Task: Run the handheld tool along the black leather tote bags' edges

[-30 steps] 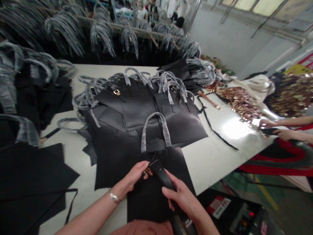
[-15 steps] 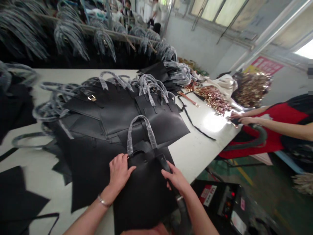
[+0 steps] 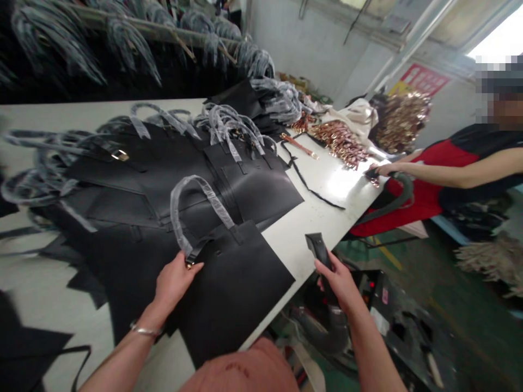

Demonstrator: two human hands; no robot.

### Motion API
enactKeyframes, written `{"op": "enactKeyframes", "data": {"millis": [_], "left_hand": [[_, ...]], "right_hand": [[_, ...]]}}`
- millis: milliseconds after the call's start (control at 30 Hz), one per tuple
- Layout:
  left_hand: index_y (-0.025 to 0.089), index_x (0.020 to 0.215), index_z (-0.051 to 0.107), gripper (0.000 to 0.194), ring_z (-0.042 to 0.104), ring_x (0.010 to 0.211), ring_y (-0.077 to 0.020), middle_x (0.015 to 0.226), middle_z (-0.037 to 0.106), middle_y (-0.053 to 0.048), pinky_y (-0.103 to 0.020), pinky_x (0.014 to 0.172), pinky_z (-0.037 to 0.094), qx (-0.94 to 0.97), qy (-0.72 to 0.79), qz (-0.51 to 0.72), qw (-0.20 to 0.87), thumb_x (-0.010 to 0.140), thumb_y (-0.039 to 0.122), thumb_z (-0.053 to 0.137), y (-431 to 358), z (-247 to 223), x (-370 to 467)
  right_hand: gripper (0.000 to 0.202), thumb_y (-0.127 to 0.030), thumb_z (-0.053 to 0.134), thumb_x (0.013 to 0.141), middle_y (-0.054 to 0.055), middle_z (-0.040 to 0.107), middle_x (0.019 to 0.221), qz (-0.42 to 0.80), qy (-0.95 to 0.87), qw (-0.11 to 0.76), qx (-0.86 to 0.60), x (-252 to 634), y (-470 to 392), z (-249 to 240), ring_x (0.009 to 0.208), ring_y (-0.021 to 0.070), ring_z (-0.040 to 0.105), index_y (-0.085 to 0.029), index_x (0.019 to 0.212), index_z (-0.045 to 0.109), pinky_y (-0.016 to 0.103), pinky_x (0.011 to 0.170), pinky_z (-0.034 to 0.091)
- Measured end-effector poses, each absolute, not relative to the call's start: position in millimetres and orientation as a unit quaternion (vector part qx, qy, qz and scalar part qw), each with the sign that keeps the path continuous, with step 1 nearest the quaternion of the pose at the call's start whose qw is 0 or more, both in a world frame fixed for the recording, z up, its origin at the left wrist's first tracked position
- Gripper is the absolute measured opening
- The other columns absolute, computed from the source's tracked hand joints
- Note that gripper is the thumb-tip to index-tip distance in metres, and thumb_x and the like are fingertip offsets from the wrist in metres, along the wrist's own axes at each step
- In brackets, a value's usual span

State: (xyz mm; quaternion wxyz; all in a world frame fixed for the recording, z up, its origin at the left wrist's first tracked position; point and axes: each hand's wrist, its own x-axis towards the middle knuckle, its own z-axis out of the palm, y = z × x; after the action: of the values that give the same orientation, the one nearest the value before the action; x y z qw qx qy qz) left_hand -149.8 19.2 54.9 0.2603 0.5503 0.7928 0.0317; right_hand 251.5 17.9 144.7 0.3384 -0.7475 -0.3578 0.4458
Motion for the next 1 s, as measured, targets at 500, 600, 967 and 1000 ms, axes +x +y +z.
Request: {"op": "enactKeyframes", "data": {"millis": [500, 600, 967, 1000], "left_hand": [[0.023, 0.112, 0.057, 0.025, 0.07, 0.08, -0.0258, 0.082, 0.073, -0.004, -0.027, 0.061, 0.039, 0.553, 0.79, 0.077, 0.255, 0.091, 0.036, 0.056, 6, 48, -167], [0.021, 0.116, 0.056, 0.028, 0.071, 0.083, -0.0258, 0.088, 0.074, -0.006, -0.027, 0.061, 0.039, 0.559, 0.792, 0.064, 0.238, 0.093, 0.036, 0.054, 5, 49, -165], [0.021, 0.117, 0.058, 0.028, 0.07, 0.086, -0.0265, 0.091, 0.074, -0.007, -0.027, 0.062, 0.042, 0.557, 0.79, 0.076, 0.244, 0.092, 0.031, 0.054, 6, 50, -163], [0.02, 0.116, 0.058, 0.027, 0.07, 0.086, -0.0269, 0.09, 0.074, -0.007, -0.028, 0.063, 0.043, 0.554, 0.789, 0.085, 0.252, 0.092, 0.03, 0.054, 6, 50, -164]], "right_hand": [[0.072, -0.049, 0.078, 0.07, -0.006, 0.06, 0.06, 0.557, -0.271, 0.308, -0.722, 230, -37, 83, 0.039, 0.0124, 0.055, -0.021, 0.131, 0.052, 0.021, 0.034, 0.038], [0.065, -0.048, 0.076, 0.073, -0.006, 0.059, 0.061, 0.533, -0.271, 0.337, -0.727, 236, -32, 91, 0.041, 0.0116, 0.056, -0.022, 0.128, 0.052, 0.021, 0.036, 0.041], [0.049, -0.047, 0.073, 0.076, -0.004, 0.06, 0.06, 0.578, -0.259, 0.316, -0.707, 221, -33, 88, 0.038, 0.0115, 0.055, -0.018, 0.113, 0.056, 0.02, 0.033, 0.041], [0.052, -0.048, 0.072, 0.077, -0.006, 0.058, 0.06, 0.562, -0.264, 0.335, -0.708, 220, -29, 88, 0.039, 0.0109, 0.055, -0.02, 0.117, 0.054, 0.02, 0.035, 0.042]]}}
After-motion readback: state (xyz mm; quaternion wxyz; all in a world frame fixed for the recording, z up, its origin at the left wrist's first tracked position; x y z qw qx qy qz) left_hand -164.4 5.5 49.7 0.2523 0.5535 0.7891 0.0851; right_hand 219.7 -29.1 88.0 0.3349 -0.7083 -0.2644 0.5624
